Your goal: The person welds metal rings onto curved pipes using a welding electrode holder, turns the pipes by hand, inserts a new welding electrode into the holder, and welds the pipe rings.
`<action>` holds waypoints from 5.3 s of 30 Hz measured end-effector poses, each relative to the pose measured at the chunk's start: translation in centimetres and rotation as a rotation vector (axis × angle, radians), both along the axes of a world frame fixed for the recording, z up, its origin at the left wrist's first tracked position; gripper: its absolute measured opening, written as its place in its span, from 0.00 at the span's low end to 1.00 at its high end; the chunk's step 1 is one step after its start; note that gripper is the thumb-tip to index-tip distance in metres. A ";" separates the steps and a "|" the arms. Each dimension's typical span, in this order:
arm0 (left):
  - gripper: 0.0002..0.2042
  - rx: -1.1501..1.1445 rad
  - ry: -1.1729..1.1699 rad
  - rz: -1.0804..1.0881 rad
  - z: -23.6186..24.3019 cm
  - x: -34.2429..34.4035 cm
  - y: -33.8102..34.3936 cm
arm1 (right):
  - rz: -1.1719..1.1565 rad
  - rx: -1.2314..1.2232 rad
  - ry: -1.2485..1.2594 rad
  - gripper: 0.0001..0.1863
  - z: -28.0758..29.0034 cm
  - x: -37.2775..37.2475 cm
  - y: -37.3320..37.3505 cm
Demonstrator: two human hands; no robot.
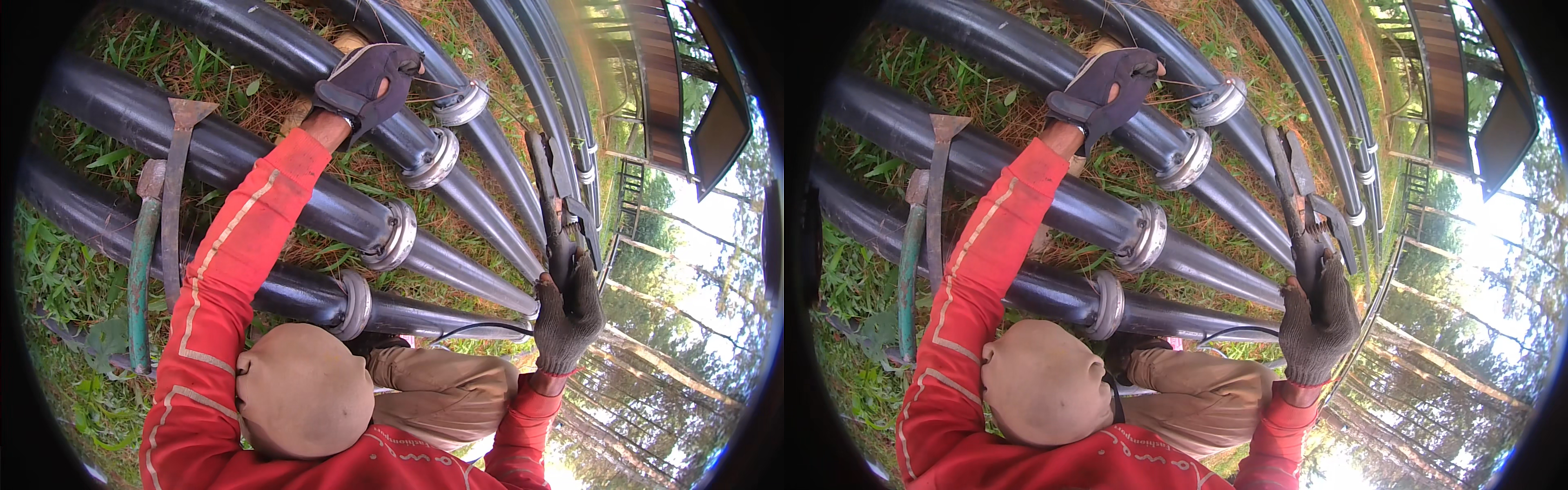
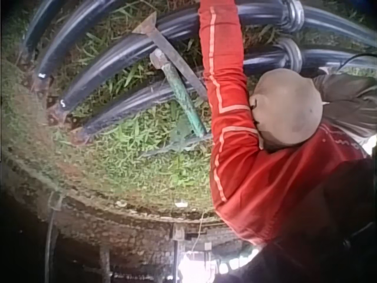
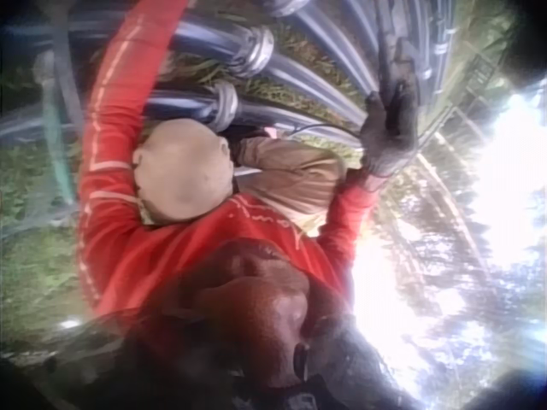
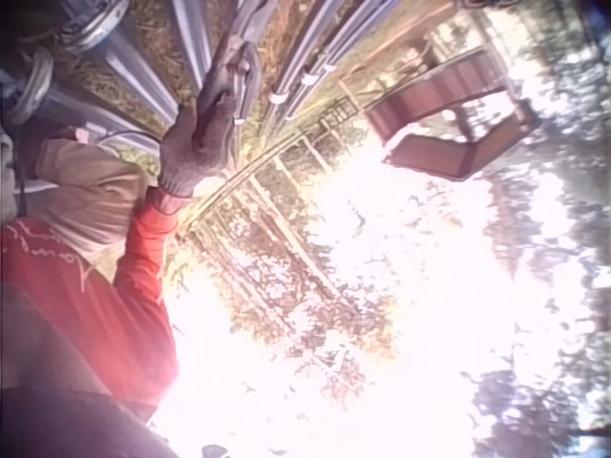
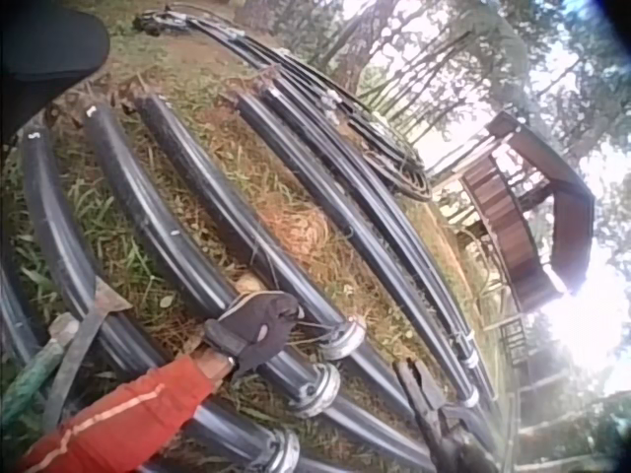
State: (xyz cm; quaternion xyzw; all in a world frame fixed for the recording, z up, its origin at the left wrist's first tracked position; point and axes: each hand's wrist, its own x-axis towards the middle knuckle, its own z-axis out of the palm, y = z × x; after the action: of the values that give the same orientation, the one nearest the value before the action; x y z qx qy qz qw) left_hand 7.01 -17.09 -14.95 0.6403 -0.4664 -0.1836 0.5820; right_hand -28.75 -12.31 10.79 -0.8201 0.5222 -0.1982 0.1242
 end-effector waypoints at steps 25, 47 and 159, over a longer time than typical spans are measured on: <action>0.11 -0.035 0.038 -0.030 -1.6 0.1 -0.5 | 0.039 -0.017 0.031 0.31 -0.4 -0.3 -0.3; 0.14 -0.189 0.101 -0.001 -1.1 0.0 -0.6 | 0.026 -0.036 0.033 0.29 -0.6 -0.1 -0.7; 0.08 0.203 -0.300 -0.309 8.3 -17.7 1.6 | -0.198 0.207 -0.477 0.34 -18.4 -16.6 4.9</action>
State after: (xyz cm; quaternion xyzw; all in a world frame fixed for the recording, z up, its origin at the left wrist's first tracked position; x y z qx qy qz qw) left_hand -10.71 -15.53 -6.68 0.6368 -0.6193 -0.2190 0.4037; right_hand -45.38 -7.44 -7.58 -0.6782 0.5733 -0.3422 0.3069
